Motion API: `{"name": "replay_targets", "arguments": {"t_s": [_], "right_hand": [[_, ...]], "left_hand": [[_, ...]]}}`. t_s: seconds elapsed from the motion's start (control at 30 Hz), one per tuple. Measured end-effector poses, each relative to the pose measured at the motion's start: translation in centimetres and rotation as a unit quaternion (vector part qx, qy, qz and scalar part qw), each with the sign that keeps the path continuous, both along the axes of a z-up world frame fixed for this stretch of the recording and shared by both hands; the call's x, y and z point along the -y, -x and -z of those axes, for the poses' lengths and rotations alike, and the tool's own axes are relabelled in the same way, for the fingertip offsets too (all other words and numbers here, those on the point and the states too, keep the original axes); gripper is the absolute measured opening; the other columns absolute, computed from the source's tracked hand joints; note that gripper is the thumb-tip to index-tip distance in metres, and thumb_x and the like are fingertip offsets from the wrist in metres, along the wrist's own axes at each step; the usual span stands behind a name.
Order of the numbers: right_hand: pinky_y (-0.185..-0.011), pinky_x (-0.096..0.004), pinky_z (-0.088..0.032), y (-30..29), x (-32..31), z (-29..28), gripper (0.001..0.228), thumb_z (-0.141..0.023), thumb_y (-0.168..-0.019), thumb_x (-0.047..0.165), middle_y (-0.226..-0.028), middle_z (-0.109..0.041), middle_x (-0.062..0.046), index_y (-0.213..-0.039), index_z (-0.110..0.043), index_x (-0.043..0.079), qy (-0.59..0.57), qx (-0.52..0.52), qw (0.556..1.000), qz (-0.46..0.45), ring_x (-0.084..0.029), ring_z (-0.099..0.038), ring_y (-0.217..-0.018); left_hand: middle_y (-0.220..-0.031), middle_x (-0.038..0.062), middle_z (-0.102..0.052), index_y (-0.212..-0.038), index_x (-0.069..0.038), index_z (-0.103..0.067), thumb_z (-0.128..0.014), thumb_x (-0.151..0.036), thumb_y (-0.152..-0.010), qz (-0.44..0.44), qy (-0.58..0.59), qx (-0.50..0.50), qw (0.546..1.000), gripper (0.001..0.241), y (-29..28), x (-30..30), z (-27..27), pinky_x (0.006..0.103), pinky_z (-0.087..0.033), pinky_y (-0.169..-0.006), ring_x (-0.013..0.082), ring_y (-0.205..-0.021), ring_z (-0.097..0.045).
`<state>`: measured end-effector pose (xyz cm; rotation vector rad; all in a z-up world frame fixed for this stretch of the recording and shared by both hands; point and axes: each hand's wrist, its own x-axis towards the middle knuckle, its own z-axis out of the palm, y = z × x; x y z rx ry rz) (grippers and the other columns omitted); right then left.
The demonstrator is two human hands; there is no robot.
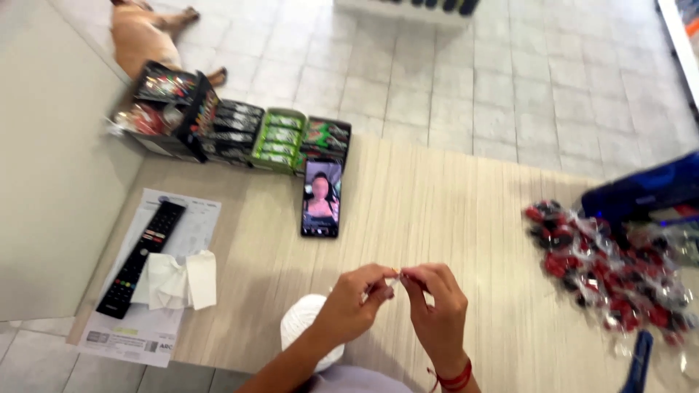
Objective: The person is crocheting with white yarn using a crochet hook while following a tutorial on a smartphone.
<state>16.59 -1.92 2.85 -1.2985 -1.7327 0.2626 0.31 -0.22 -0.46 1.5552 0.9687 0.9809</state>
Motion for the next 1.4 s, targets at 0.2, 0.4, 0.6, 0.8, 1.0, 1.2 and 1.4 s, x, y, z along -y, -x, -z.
{"name": "replay_targets", "arguments": {"t_s": [0.2, 0.4, 0.6, 0.8, 1.0, 1.2, 1.4], "right_hand": [[-0.066, -0.023, -0.061, -0.1, -0.1, 1.1, 0.005, -0.070, -0.092, 0.006, -0.090, -0.070, -0.004, -0.096, -0.073, 0.006, -0.044, 0.015, 0.999, 0.011, -0.014, -0.071, -0.078], [-0.063, -0.021, -0.060, -0.4, -0.5, 3.1, 0.008, -0.070, -0.092, 0.007, -0.089, -0.069, -0.001, -0.096, -0.075, 0.012, -0.062, 0.002, 0.998, 0.026, -0.012, -0.069, -0.075], [-0.061, -0.020, -0.061, -0.8, -0.6, 3.8, 0.010, -0.070, -0.091, 0.007, -0.089, -0.069, -0.002, -0.097, -0.076, 0.012, -0.046, -0.020, 0.999, 0.011, -0.011, -0.069, -0.074], [-0.063, -0.021, -0.063, -0.3, -0.4, 2.3, 0.007, -0.070, -0.091, 0.008, -0.088, -0.069, -0.002, -0.096, -0.076, 0.009, -0.025, -0.007, 1.000, 0.011, -0.012, -0.070, -0.075], [-0.062, -0.027, -0.056, 0.3, -0.5, 0.3, 0.003, -0.069, -0.094, 0.008, -0.088, -0.066, -0.005, -0.095, -0.072, 0.006, -0.020, 0.025, 0.999, -0.003, -0.016, -0.066, -0.076], [-0.052, -0.022, -0.057, -0.1, -0.3, 0.9, 0.008, -0.068, -0.095, 0.004, -0.091, -0.067, -0.005, -0.100, -0.073, 0.006, 0.019, -0.008, 1.000, -0.020, -0.013, -0.065, -0.067], [-0.059, -0.022, -0.060, -0.3, -0.3, 1.1, 0.005, -0.070, -0.094, 0.004, -0.090, -0.068, -0.005, -0.097, -0.074, 0.006, 0.012, -0.001, 1.000, -0.022, -0.016, -0.069, -0.077]], "left_hand": [[-0.091, 0.009, -0.068, -0.115, -0.003, -0.072, -0.059, -0.007, -0.099, -0.018, -0.037, 0.015, 0.999, 0.021, 0.1, 0.3, -0.7, 0.0318, -0.056, -0.070, 0.0201, -0.076, -0.067], [-0.090, 0.006, -0.066, -0.112, -0.007, -0.073, -0.056, -0.006, -0.100, -0.030, -0.032, 0.013, 0.999, 0.021, 0.1, 0.4, -0.3, 0.0298, -0.056, -0.070, 0.0178, -0.073, -0.065], [-0.089, 0.005, -0.065, -0.111, -0.008, -0.073, -0.055, -0.008, -0.100, -0.030, -0.038, -0.004, 0.999, 0.021, 0.1, 0.4, -0.3, 0.0298, -0.056, -0.069, 0.0174, -0.072, -0.065], [-0.091, 0.007, -0.067, -0.110, -0.005, -0.073, -0.056, -0.009, -0.101, -0.028, -0.041, 0.007, 0.999, 0.020, 0.3, 0.1, -0.7, 0.0299, -0.055, -0.066, 0.0173, -0.071, -0.064], [-0.089, 0.010, -0.070, -0.111, -0.002, -0.073, -0.057, -0.006, -0.099, -0.018, -0.061, 0.024, 0.998, 0.020, 0.5, -0.5, -0.2, 0.0328, -0.054, -0.070, 0.0207, -0.076, -0.066], [-0.095, 0.009, -0.069, -0.113, -0.004, -0.072, -0.056, -0.009, -0.101, -0.020, -0.018, 0.018, 0.999, 0.020, 0.6, 0.0, -0.4, 0.0290, -0.060, -0.073, 0.0193, -0.079, -0.073], [-0.094, 0.009, -0.068, -0.107, -0.005, -0.072, -0.054, -0.008, -0.101, -0.015, -0.006, 0.017, 1.000, 0.019, 0.6, -0.3, -0.9, 0.0296, -0.061, -0.075, 0.0195, -0.080, -0.072]]}}
